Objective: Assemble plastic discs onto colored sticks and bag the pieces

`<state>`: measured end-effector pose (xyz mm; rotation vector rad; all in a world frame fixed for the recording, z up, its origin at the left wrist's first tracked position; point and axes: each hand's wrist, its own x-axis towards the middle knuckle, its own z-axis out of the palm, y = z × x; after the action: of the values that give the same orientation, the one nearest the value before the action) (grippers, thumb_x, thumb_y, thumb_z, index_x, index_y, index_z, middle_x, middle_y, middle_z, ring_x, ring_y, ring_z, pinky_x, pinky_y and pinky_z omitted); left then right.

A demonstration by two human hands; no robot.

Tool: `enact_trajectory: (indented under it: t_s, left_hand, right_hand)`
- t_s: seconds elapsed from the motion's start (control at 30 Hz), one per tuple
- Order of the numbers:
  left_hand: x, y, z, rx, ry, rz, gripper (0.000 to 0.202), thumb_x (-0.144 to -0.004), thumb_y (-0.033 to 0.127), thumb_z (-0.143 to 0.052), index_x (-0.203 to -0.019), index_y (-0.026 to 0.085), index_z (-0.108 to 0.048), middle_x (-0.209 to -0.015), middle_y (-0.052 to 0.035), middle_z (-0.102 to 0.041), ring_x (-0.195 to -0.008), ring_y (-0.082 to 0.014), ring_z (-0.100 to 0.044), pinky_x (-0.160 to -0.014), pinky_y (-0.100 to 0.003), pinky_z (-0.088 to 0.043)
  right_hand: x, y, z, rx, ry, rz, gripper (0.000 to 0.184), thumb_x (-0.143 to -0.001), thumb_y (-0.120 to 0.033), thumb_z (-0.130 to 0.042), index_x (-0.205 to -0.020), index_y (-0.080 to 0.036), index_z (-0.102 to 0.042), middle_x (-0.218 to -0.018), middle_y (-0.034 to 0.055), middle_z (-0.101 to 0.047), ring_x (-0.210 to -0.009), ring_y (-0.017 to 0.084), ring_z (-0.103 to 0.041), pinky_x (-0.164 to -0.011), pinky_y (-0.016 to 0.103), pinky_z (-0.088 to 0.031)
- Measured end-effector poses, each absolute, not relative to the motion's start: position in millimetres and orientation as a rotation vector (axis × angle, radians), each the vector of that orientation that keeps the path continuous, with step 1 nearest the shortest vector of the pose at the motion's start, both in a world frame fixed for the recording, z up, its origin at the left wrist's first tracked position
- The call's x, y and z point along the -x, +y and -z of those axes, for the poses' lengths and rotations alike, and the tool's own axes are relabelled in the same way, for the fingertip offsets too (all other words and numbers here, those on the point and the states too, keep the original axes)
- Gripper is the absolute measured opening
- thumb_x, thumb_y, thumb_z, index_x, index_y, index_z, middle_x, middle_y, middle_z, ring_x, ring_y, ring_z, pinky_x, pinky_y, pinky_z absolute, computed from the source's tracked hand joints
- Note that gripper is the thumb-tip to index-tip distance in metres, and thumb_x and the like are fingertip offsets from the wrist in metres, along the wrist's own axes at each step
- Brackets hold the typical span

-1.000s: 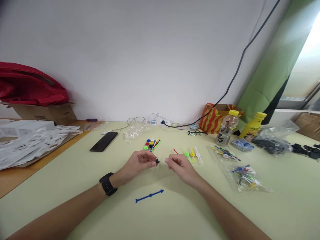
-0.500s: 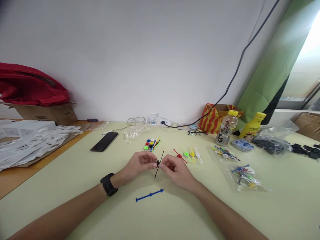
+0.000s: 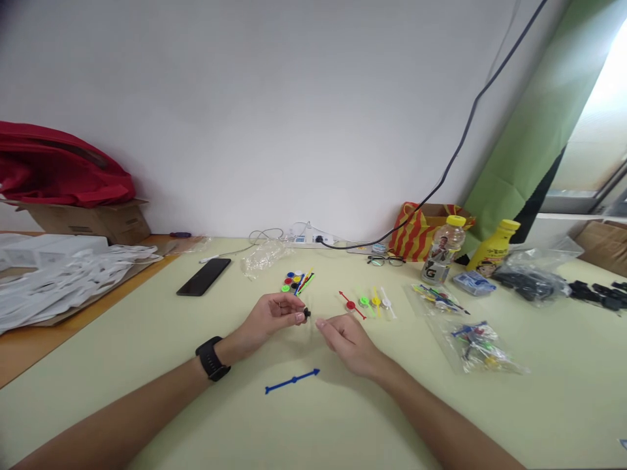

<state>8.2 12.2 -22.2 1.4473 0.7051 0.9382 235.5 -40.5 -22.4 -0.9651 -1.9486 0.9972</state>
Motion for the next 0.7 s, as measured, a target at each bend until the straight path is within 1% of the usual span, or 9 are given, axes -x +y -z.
enact_trajectory:
  t_s: [0.03,0.07,0.13,0.23,0.3,0.43,0.6,0.7]
  left_hand:
    - [-8.2,12.3,22.4,-1.445,0.702,-0.935,0.032,-0.076,0.032,-0.089,-0.097,0.015,-0.073,-0.093,-0.0069,-0.076,-0.086,-0.0182,-0.072,-0.087,-0.033,-0.057]
    - [-8.3,12.3,22.4,-1.444,0.698,-0.931,0.032,-0.076,0.032,-0.089,-0.097,0.015,-0.073,-0.093,-0.0068,-0.076,-0.086,-0.0182,-0.072,-0.086,-0.033,-0.057]
    - [-8.6,11.8,21.9,-1.447,0.697,-0.932,0.032,-0.075,0.032,-0.089,-0.096,0.015,-0.073,-0.093,-0.0066,-0.076,-0.086,-0.0184,-0.072,-0.085,-0.033,-0.057]
    - [-9.0,11.0,21.3,-1.463,0.703,-0.930,0.031,-0.076,0.033,-0.089,-0.096,0.015,-0.074,-0.093,-0.0064,-0.076,-0.087,-0.0184,-0.072,-0.085,-0.032,-0.056]
    - [-9.2,10.9,21.5,-1.474,0.708,-0.925,0.031,-0.076,0.033,-0.088,-0.097,0.015,-0.074,-0.094,-0.0062,-0.076,-0.088,-0.0181,-0.072,-0.086,-0.032,-0.056]
    - [-9.2,11.2,22.6,-1.481,0.706,-0.927,0.032,-0.076,0.034,-0.088,-0.097,0.015,-0.074,-0.094,-0.0066,-0.076,-0.089,-0.0189,-0.072,-0.086,-0.033,-0.056]
    - [-9.2,11.4,23.0,-1.477,0.702,-0.916,0.034,-0.075,0.034,-0.089,-0.098,0.015,-0.074,-0.094,-0.0074,-0.075,-0.090,-0.0196,-0.072,-0.087,-0.033,-0.057]
    - [-9.6,10.6,21.8,-1.475,0.693,-0.908,0.032,-0.076,0.033,-0.089,-0.097,0.015,-0.074,-0.094,-0.0068,-0.076,-0.089,-0.0189,-0.072,-0.088,-0.033,-0.057]
  right_hand:
    - [-235.4,-39.4,22.3,0.943,-1.952,-0.990,0.059,-0.106,-0.052,-0.038,-0.056,-0.022,-0.030,-0.056,-0.0034,-0.033,-0.053,0.012,-0.033,-0.055,0.030,-0.030]
    - [-235.0,-38.6,22.0,0.934,-1.951,-0.957,0.058,-0.105,-0.053,-0.041,-0.057,-0.022,-0.029,-0.057,-0.0036,-0.032,-0.054,0.012,-0.032,-0.054,0.029,-0.029]
    - [-233.7,-38.0,21.0,0.960,-1.948,-0.895,0.054,-0.102,-0.053,-0.048,-0.061,-0.022,-0.033,-0.060,-0.0039,-0.034,-0.056,0.012,-0.034,-0.054,0.028,-0.029]
    - [-231.6,-38.8,19.8,1.006,-1.939,-0.882,0.044,-0.100,-0.051,-0.053,-0.069,-0.021,-0.044,-0.062,-0.0035,-0.040,-0.059,0.013,-0.038,-0.053,0.026,-0.031]
    - [-230.8,-39.7,19.5,1.008,-1.941,-0.886,0.038,-0.100,-0.049,-0.053,-0.075,-0.021,-0.050,-0.065,-0.0030,-0.044,-0.060,0.013,-0.040,-0.054,0.026,-0.033]
    - [-230.8,-40.8,19.8,1.005,-1.940,-0.865,0.032,-0.101,-0.046,-0.052,-0.082,-0.021,-0.055,-0.067,-0.0027,-0.047,-0.061,0.014,-0.043,-0.054,0.026,-0.034]
    - [-231.8,-41.6,18.9,1.001,-1.913,-0.819,0.028,-0.101,-0.045,-0.052,-0.089,-0.021,-0.057,-0.066,-0.0036,-0.042,-0.061,0.014,-0.041,-0.053,0.026,-0.034]
    - [-232.0,-41.9,18.7,0.984,-1.885,-0.799,0.023,-0.102,-0.044,-0.051,-0.099,-0.022,-0.058,-0.065,-0.0049,-0.040,-0.060,0.014,-0.040,-0.053,0.026,-0.035]
